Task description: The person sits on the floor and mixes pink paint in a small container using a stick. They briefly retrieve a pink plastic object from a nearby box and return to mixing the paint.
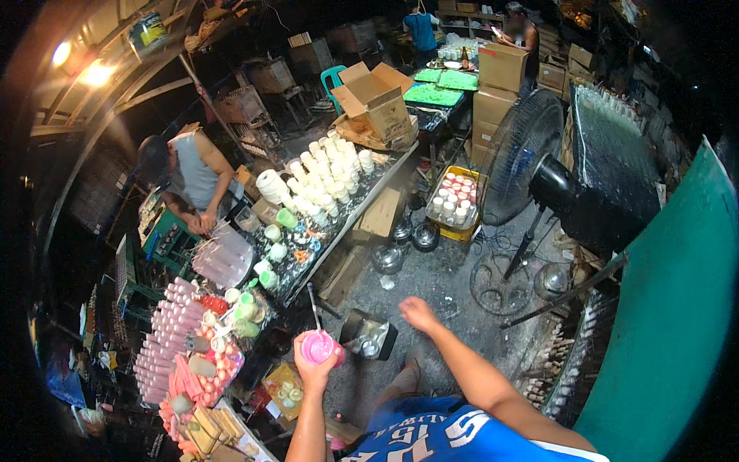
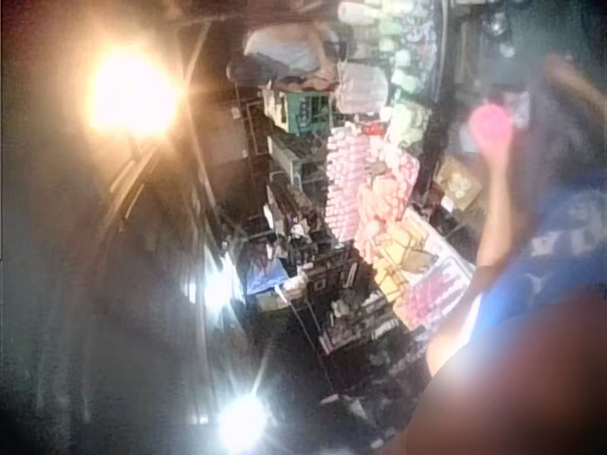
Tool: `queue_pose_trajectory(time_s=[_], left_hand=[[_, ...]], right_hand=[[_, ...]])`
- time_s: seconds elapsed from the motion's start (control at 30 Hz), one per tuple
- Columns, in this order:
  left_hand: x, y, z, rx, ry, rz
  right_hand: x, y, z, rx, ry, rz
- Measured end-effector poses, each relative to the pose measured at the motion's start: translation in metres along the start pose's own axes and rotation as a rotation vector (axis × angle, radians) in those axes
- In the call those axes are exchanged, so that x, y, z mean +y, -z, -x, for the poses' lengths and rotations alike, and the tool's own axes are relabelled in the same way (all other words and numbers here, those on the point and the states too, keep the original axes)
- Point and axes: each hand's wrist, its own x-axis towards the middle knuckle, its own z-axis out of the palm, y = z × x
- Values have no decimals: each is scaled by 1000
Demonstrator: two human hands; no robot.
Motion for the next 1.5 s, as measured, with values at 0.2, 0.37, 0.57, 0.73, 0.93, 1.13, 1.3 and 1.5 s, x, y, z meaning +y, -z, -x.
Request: queue_pose_trajectory(time_s=[0.2,0.37,0.57,0.73,0.93,1.13,1.3,1.5], left_hand=[[-47,-68,-145,-1,-11,50],[-76,-121,-276,-97,208,358],[-51,-169,-404,-110,87,190],[-52,-192,-475,-54,14,64],[-63,-214,-541,153,59,-37],[-65,-253,-616,248,136,-65],[-63,-284,-663,324,169,-110],[-66,-305,-698,330,273,-175]], right_hand=[[-196,-12,-161,-165,384,-51],[-324,26,-276,49,439,-17],[-481,104,-385,153,630,-191],[-594,154,-502,159,724,-242],[-666,178,-756,216,510,158],[-601,186,-966,61,461,1466],[-494,193,-1031,-431,329,1866],[-354,206,-1027,102,317,1402]])
